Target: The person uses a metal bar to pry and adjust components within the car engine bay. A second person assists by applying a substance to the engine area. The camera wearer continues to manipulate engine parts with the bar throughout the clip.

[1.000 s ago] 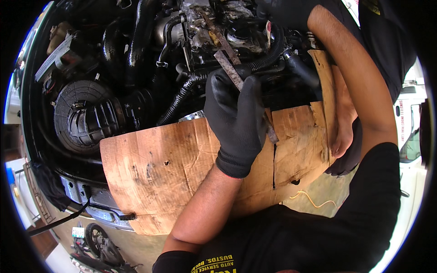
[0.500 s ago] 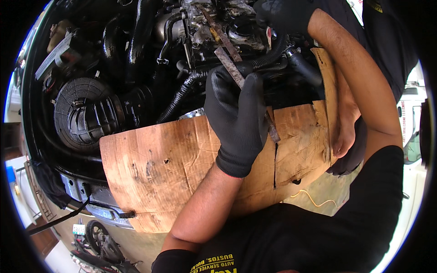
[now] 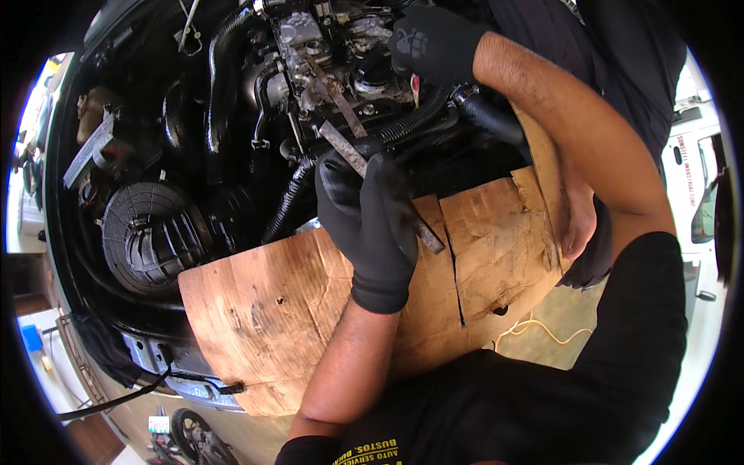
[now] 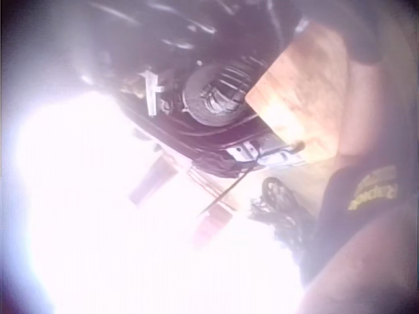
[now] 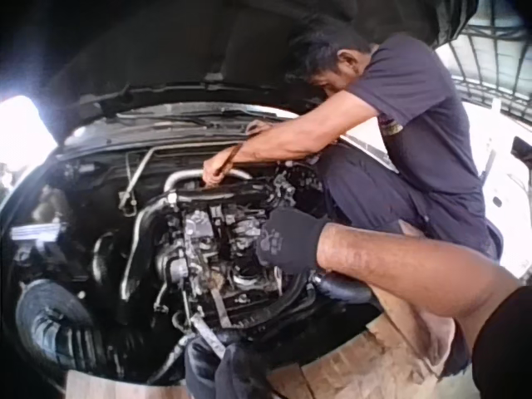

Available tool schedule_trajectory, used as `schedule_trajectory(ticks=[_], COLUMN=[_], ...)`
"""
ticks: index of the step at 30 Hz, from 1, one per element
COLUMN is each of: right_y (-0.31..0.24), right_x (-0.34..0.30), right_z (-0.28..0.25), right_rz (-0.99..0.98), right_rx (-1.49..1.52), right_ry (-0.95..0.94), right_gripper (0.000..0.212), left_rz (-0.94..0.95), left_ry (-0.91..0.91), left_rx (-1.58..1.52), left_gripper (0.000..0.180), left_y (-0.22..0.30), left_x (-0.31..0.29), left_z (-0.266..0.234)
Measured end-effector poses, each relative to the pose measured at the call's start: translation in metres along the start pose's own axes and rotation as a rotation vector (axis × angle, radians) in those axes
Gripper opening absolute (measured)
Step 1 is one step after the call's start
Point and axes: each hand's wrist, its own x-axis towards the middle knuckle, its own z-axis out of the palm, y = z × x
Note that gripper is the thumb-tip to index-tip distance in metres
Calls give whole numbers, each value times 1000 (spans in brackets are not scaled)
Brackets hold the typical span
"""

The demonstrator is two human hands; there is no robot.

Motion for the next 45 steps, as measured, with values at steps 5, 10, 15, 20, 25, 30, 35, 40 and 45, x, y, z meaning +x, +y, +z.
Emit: schedule_trajectory(ticks=[5, 10, 15, 20, 25, 30, 35, 40, 45], right_y=[9, 1, 15, 10, 0, -1, 10, 9, -6], right_x=[-21, -18, -17, -22, -26, -28, -21, -13, -13], right_z=[13, -1, -11, 0, 2, 3, -4, -2, 1], right_rz=[117, 143, 185, 213, 154, 110, 148, 84, 17], right_rx=[247, 94, 71, 185, 37, 11, 56, -15, 8], right_ry=[217, 100, 126, 84, -36, 185, 192, 111, 142], right_gripper=[15, 12, 11, 17, 12, 9, 10, 10, 7], left_rz=[81, 80, 233, 312, 269, 28, 53, 75, 91], left_ry=[-4, 0, 13, -35, -18, 4, -8, 27, 39], left_rx=[195, 263, 461, 702, 522, 108, 224, 197, 239], left_gripper=[17, 16, 18, 14, 11, 13, 13, 13, 14], left_y=[-7, -2, -9, -4, -4, 2, -6, -5, -4], left_x=[2, -1, 2, 0, 2, -2, -1, 1, -1], left_z=[-1, 2, -4, -2, -3, 4, -2, 5, -2])
